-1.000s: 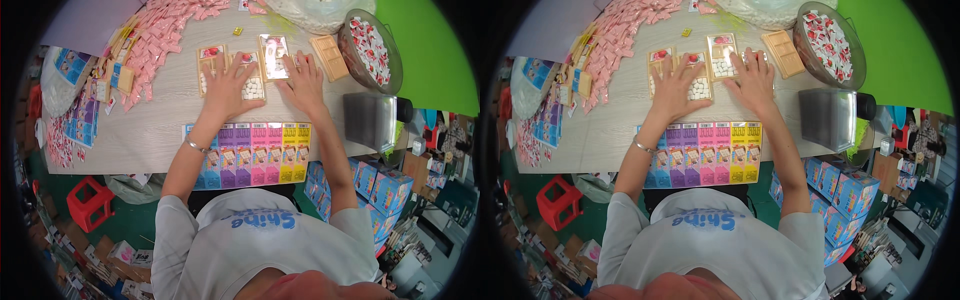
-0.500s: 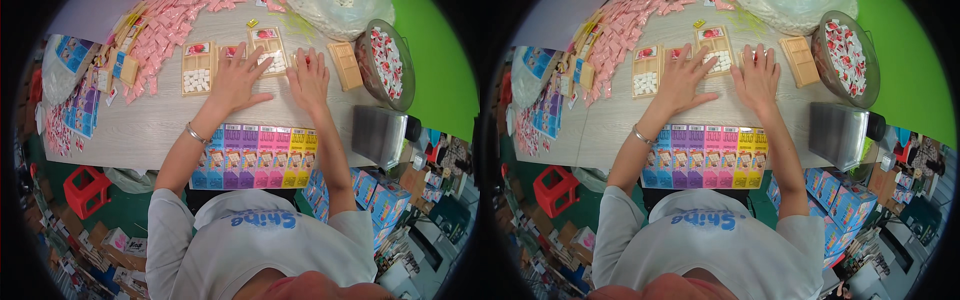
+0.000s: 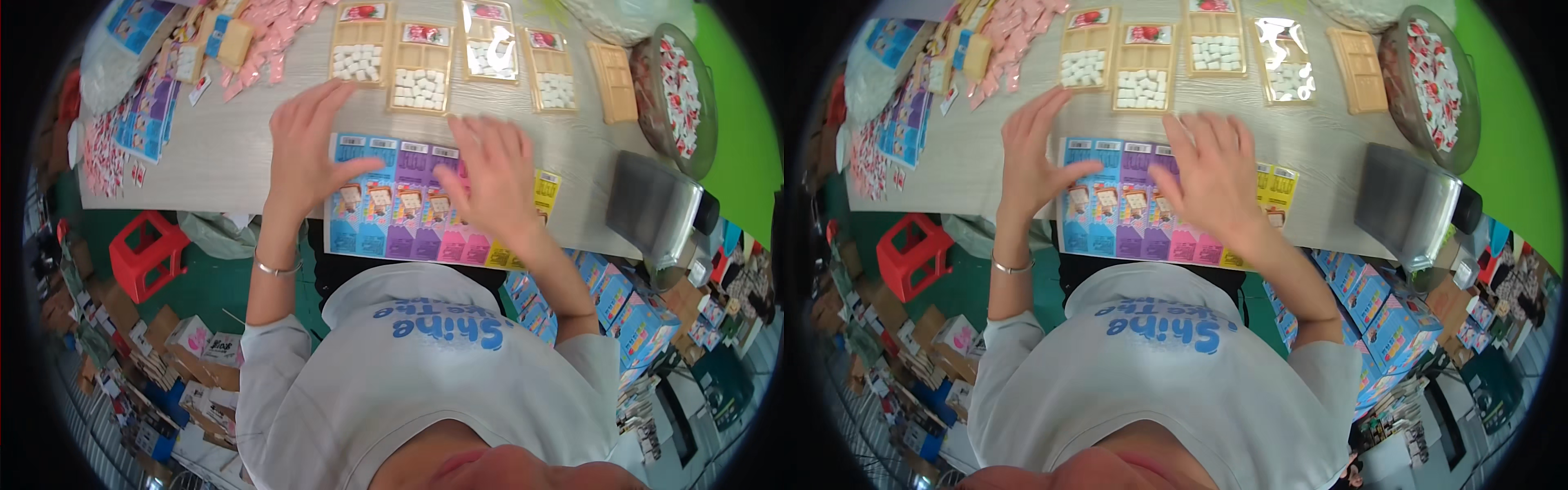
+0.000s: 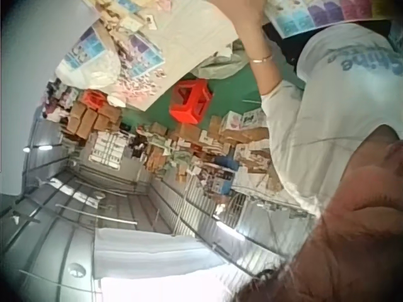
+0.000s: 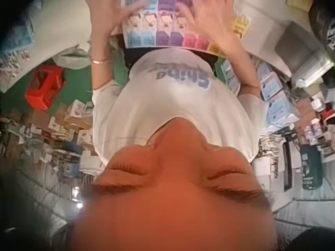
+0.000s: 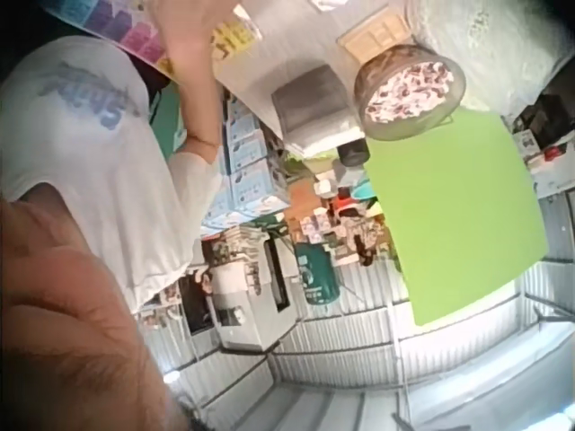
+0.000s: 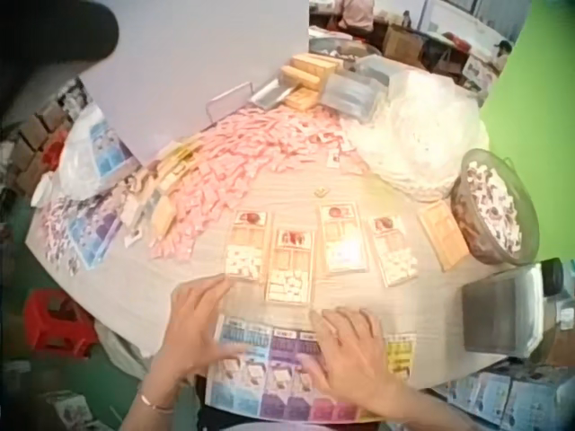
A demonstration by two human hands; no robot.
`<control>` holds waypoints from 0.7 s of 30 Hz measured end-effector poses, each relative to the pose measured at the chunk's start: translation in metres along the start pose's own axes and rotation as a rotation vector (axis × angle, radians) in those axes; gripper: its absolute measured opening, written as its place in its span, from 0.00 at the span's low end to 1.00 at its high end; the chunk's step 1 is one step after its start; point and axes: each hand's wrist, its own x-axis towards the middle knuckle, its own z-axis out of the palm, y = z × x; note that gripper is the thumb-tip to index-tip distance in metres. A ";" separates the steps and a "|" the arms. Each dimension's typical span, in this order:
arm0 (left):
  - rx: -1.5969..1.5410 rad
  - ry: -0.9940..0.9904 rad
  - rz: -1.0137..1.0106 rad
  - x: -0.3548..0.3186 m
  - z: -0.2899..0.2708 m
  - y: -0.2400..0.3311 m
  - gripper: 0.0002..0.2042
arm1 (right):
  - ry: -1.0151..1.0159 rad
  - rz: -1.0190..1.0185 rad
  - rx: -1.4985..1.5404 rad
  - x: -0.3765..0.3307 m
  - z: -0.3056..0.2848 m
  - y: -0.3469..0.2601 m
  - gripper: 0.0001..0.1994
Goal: Packaging small white toy components into plastic divided trays and then sliding the trays into colorful cardboard sleeves.
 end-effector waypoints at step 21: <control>-1.094 0.116 -0.674 -0.067 0.017 -0.002 0.06 | 0.010 -0.115 0.388 0.040 0.079 -0.061 0.08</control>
